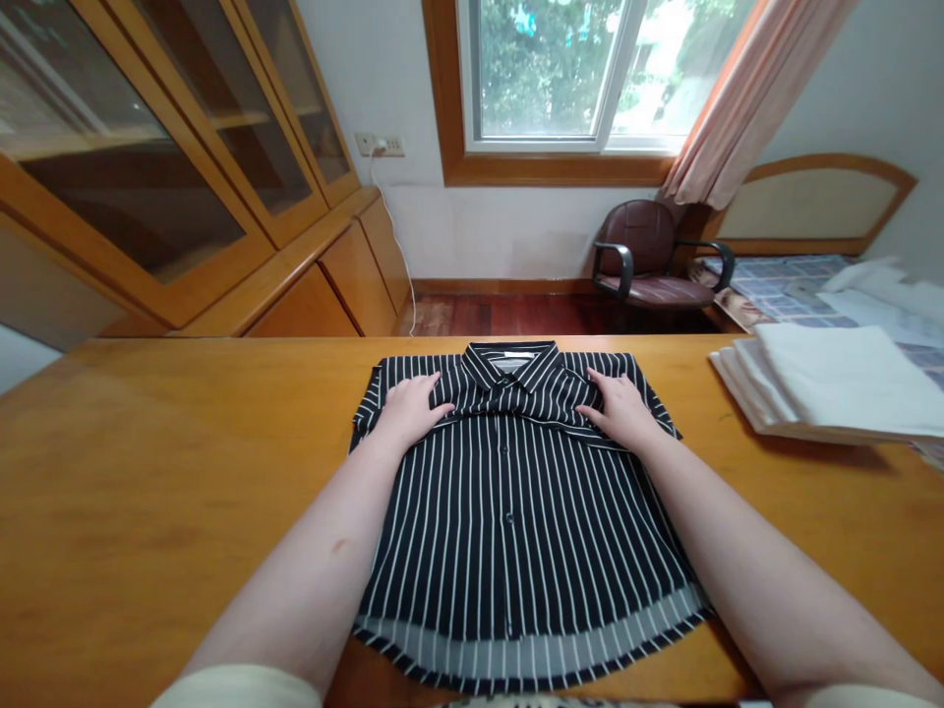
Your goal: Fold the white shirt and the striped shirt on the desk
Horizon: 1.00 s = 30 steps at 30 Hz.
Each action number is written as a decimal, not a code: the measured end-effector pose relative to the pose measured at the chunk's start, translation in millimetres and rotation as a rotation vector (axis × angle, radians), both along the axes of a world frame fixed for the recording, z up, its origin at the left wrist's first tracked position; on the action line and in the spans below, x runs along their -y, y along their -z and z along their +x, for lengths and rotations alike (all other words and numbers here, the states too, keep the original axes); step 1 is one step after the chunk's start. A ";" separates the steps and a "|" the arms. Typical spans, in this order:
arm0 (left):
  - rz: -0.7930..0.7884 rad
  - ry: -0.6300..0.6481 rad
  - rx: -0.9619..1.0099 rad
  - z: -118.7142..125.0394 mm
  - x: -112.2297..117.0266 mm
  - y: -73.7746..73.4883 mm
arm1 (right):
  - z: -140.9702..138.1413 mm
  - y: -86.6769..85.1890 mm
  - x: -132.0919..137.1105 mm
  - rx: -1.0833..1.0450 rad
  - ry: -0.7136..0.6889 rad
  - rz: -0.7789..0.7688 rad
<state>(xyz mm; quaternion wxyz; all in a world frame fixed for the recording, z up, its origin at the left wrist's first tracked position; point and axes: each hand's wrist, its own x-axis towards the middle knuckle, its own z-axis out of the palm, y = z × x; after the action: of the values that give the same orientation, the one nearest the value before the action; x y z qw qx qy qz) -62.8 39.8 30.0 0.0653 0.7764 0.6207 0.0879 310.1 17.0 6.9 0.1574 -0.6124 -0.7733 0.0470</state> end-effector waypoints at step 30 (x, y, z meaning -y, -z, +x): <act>-0.284 0.094 0.489 43.2 -5.8 -25.4 | -29.8 -26.1 -34.3 -0.551 -0.017 -0.366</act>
<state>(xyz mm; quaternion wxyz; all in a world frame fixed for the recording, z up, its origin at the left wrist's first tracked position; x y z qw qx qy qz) -19.5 45.5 55.4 0.3252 0.7431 0.5559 0.1818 280.3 51.2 32.9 0.2477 -0.5882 -0.6854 0.3505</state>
